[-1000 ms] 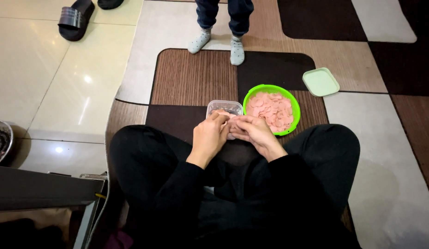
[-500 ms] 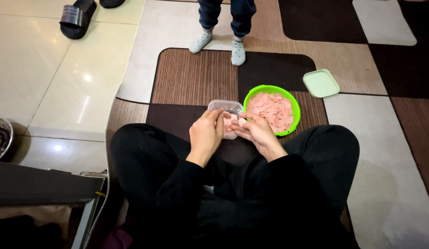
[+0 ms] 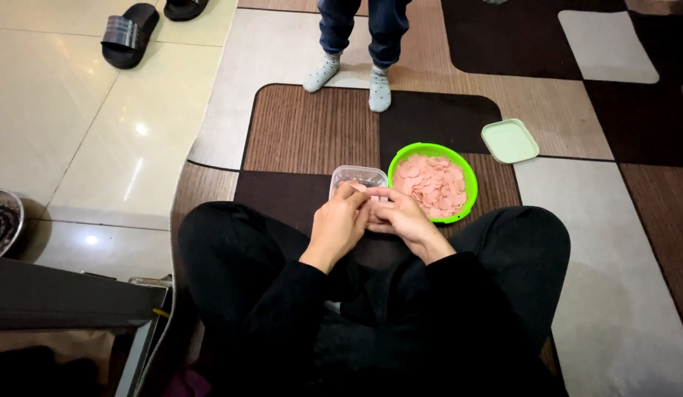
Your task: The person is sitting on the floor, separating thin slices of meat from a green bowl and placing them into a smaller clear plastic container.
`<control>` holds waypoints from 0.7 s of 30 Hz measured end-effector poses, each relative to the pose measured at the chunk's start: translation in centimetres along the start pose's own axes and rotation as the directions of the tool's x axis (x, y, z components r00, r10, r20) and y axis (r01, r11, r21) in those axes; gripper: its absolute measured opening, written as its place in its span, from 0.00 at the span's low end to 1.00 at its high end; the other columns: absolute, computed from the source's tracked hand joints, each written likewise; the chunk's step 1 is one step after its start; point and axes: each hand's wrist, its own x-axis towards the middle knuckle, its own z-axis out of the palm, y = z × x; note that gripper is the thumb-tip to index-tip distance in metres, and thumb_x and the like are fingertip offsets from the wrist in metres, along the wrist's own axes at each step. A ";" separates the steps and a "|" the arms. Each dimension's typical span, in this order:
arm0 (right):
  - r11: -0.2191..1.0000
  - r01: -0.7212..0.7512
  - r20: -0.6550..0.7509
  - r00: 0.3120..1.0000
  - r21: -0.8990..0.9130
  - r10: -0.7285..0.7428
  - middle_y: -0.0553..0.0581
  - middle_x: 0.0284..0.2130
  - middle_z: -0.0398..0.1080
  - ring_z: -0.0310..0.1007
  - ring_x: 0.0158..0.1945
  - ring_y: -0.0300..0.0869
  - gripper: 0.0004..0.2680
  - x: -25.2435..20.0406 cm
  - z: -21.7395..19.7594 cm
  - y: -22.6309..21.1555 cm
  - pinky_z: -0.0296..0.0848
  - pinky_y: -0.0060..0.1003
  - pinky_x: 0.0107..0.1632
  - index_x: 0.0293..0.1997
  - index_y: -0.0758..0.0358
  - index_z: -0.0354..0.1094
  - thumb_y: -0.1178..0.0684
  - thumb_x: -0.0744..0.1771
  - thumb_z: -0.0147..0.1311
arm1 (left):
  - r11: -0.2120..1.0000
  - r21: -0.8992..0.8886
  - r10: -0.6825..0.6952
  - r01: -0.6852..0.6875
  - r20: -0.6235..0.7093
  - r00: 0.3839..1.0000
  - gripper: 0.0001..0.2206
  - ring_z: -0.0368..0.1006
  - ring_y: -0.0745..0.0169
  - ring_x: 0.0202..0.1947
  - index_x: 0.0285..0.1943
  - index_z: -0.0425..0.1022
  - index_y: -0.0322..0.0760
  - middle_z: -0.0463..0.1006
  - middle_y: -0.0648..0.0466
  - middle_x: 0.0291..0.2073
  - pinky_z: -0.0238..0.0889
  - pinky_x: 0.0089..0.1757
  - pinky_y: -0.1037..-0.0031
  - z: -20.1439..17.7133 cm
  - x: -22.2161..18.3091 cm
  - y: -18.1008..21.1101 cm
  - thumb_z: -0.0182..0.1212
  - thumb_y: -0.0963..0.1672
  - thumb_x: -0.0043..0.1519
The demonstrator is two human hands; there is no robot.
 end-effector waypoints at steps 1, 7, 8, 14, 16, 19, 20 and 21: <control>1.000 0.001 0.000 1.000 0.000 -0.001 0.71 0.53 0.81 0.87 0.53 0.60 0.23 -0.2 0.2 -0.3 0.86 0.61 0.58 0.75 0.64 0.68 0.68 0.69 0.52 | 1.000 0.000 0.001 -0.001 -0.001 1.000 0.10 0.85 0.37 0.46 0.55 0.86 0.47 0.80 0.55 0.47 0.82 0.45 0.49 0.1 0.1 -0.1 0.65 0.48 0.68; 1.000 -0.020 -0.035 0.999 -0.010 0.020 0.74 0.56 0.80 0.87 0.53 0.62 0.22 -1.3 0.6 -1.2 0.86 0.61 0.58 0.76 0.65 0.66 0.66 0.69 0.52 | 0.998 0.053 -0.026 0.031 -0.096 0.995 0.05 0.86 0.43 0.44 0.48 0.84 0.53 0.82 0.58 0.44 0.82 0.43 0.53 1.5 0.6 -1.9 0.68 0.48 0.66; 0.999 -0.014 -0.066 0.998 -0.033 0.012 0.75 0.57 0.80 0.87 0.54 0.62 0.21 -0.9 0.1 -1.1 0.85 0.61 0.58 0.76 0.67 0.64 0.63 0.71 0.52 | 0.998 0.035 -0.044 0.049 -0.134 0.990 0.04 0.87 0.44 0.43 0.48 0.85 0.53 0.82 0.59 0.43 0.82 0.43 0.55 1.4 0.8 -2.1 0.67 0.48 0.67; 0.855 0.001 -0.223 0.965 -0.518 -0.136 0.56 0.49 0.83 0.87 0.55 0.48 0.16 4.2 -4.7 -4.1 0.83 0.48 0.60 0.68 0.54 0.74 0.45 0.72 0.60 | 0.993 0.107 -0.040 0.041 -0.016 0.999 0.07 0.87 0.45 0.42 0.50 0.87 0.54 0.83 0.57 0.42 0.82 0.43 0.55 2.5 3.9 -4.7 0.63 0.49 0.69; 0.584 -0.054 -0.216 0.953 -0.810 -0.211 0.38 0.38 0.87 0.88 0.53 0.38 0.12 6.9 -8.4 -5.2 0.81 0.43 0.63 0.60 0.34 0.83 0.37 0.70 0.61 | 0.979 0.201 -0.005 -0.013 0.087 0.996 0.09 0.87 0.43 0.42 0.49 0.88 0.54 0.84 0.55 0.40 0.82 0.43 0.52 2.9 5.7 -6.5 0.62 0.50 0.68; 0.351 -0.055 -0.155 0.952 -0.935 -0.263 0.47 0.44 0.88 0.85 0.60 0.51 0.14 10.4 -14.6 -6.0 0.80 0.51 0.64 0.63 0.37 0.81 0.40 0.70 0.61 | 0.934 0.315 0.142 -0.166 0.096 0.985 0.08 0.87 0.44 0.42 0.47 0.89 0.52 0.84 0.55 0.40 0.81 0.42 0.56 1.2 8.8 -8.3 0.63 0.48 0.67; 0.160 -0.086 -0.122 0.965 -0.983 -0.231 0.48 0.48 0.88 0.84 0.62 0.53 0.15 10.7 -15.6 -6.5 0.80 0.52 0.66 0.65 0.35 0.80 0.39 0.69 0.61 | 0.931 0.317 0.161 -0.182 0.093 0.983 0.08 0.87 0.44 0.43 0.47 0.88 0.51 0.83 0.55 0.41 0.81 0.43 0.57 0.3 9.8 -8.4 0.63 0.48 0.67; -0.037 -0.105 -0.096 0.977 -0.994 -0.190 0.48 0.53 0.88 0.84 0.64 0.54 0.16 11.1 -16.7 -7.0 0.80 0.54 0.67 0.66 0.33 0.79 0.38 0.69 0.61 | 0.927 0.318 0.179 -0.199 0.090 0.980 0.09 0.87 0.44 0.44 0.48 0.87 0.49 0.83 0.54 0.42 0.81 0.43 0.57 -0.7 10.7 -8.5 0.63 0.48 0.67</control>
